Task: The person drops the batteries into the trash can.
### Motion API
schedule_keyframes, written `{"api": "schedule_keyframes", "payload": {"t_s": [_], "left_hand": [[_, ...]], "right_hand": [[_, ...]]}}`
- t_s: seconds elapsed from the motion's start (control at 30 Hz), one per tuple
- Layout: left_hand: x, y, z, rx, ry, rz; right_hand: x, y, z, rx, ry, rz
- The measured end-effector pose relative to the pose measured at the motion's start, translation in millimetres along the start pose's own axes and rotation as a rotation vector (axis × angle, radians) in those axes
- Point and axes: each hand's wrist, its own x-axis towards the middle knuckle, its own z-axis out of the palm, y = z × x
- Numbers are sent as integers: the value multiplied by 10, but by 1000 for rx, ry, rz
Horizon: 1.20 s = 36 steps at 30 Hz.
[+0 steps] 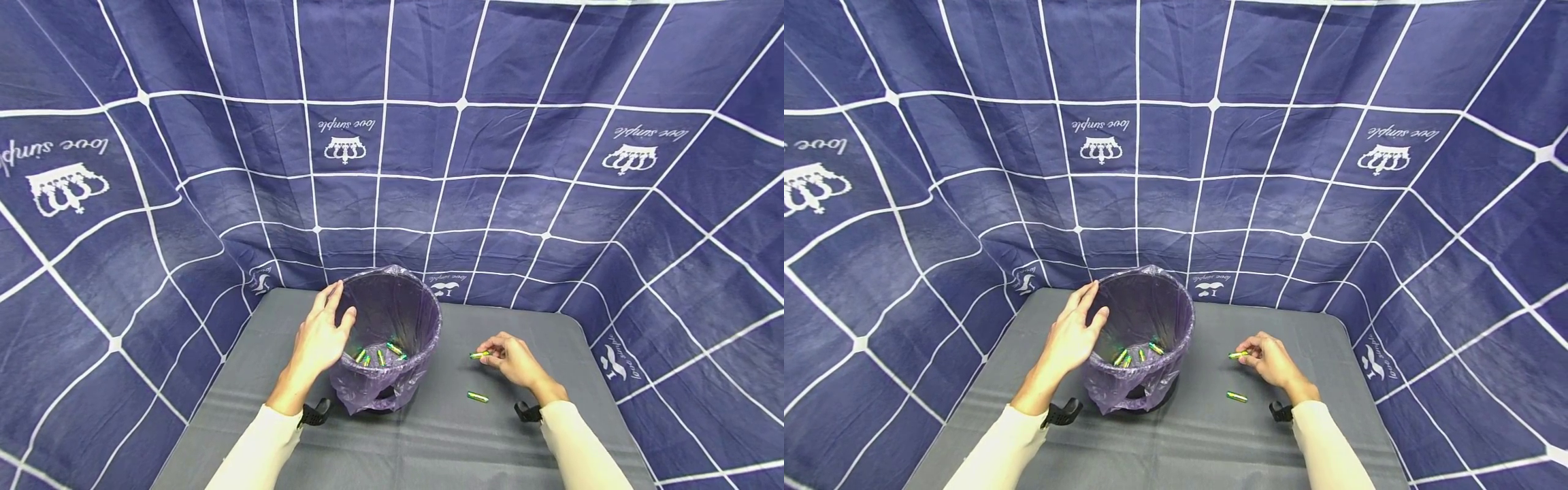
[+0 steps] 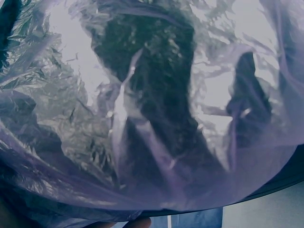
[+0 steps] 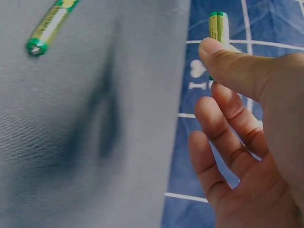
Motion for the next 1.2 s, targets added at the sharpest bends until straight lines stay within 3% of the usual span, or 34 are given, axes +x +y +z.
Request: {"api": "schedule_keyframes", "payload": {"t_s": [0.9,1.2], "left_hand": [[-3,9,-5,2,10,1],[-5,0,-4,4,-3,-5]], "right_hand": [[188,-565,-391,-106,142,-256],[222,-847,-502,-147,137,-266]]}}
